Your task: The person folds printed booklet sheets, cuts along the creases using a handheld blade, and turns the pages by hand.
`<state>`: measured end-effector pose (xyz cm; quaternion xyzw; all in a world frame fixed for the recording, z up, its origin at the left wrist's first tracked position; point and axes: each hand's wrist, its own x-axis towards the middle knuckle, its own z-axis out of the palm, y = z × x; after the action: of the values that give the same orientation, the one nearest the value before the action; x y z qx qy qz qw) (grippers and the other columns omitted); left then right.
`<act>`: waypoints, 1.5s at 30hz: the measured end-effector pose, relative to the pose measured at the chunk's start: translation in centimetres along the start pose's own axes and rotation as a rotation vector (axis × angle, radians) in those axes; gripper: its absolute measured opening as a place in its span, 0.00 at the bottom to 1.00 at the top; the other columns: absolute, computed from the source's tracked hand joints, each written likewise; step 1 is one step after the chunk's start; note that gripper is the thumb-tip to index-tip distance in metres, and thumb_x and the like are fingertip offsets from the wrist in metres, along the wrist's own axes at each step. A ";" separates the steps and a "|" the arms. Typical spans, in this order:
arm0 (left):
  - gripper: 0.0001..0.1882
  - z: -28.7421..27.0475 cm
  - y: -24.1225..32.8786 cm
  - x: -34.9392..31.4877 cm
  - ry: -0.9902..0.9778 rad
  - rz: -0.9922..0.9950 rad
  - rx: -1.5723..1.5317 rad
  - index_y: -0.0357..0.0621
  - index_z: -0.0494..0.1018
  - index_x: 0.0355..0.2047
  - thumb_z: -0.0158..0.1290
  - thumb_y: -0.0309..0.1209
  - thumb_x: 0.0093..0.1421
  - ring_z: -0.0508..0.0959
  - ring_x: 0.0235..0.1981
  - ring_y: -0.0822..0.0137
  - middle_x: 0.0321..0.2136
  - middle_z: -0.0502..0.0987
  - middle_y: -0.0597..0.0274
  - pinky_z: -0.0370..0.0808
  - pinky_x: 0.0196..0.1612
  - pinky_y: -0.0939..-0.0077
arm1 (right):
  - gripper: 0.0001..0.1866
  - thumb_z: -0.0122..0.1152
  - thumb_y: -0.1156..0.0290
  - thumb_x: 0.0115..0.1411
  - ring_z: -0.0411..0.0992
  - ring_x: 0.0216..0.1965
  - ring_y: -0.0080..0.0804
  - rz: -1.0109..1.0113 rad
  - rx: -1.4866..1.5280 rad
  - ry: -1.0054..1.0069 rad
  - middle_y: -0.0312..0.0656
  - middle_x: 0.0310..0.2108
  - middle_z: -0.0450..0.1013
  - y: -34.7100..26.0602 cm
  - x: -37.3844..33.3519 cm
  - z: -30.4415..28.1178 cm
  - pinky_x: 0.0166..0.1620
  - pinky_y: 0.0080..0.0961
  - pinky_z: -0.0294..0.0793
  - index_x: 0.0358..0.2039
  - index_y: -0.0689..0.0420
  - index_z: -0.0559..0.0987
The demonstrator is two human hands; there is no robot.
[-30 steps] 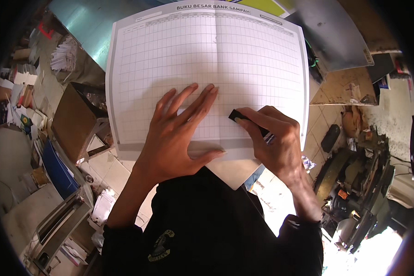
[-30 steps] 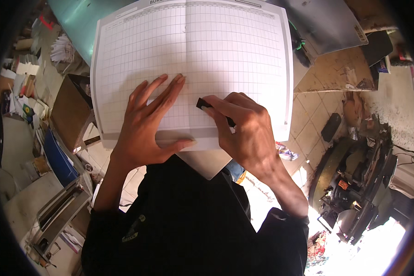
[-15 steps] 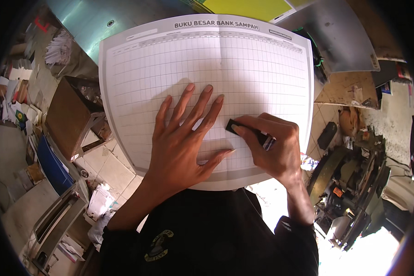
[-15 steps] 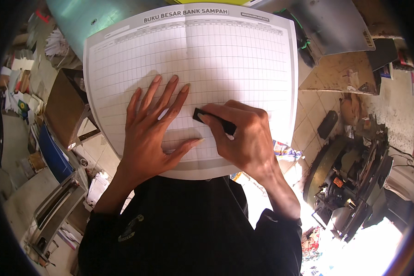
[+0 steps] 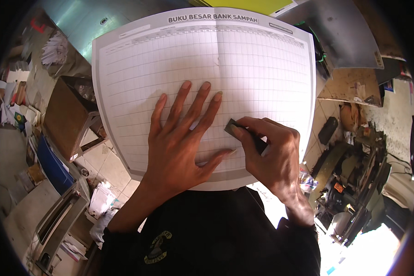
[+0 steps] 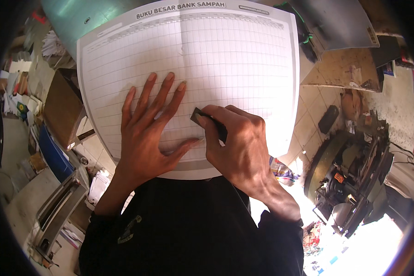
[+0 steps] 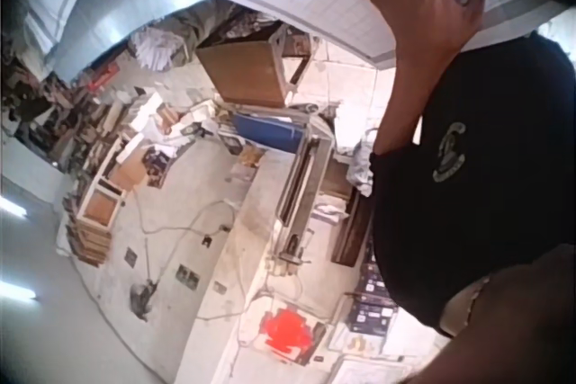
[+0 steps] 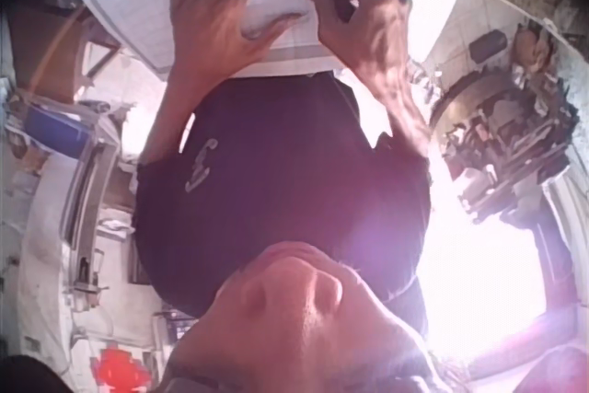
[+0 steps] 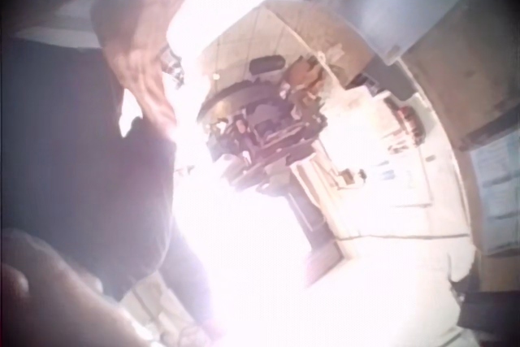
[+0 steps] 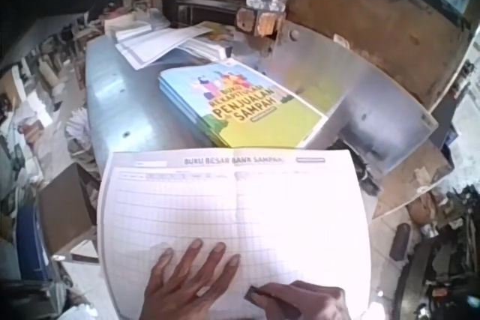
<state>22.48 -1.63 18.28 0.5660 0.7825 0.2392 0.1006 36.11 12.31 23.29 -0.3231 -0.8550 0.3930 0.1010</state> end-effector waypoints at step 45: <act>0.46 -0.4 0.0 0.1 -0.008 -0.010 -0.032 0.49 0.65 0.71 0.63 0.58 0.57 0.56 0.75 0.50 0.73 0.61 0.58 0.44 0.75 0.42 | 0.07 0.72 0.82 0.57 0.80 0.28 0.27 -0.159 0.117 -0.092 0.45 0.29 0.82 2.6 0.3 0.7 0.31 0.24 0.76 0.38 0.64 0.87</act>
<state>22.26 -1.67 18.63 0.5613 0.7811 0.2488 0.1138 36.82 13.32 20.92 -0.2293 -0.8572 0.4476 0.1113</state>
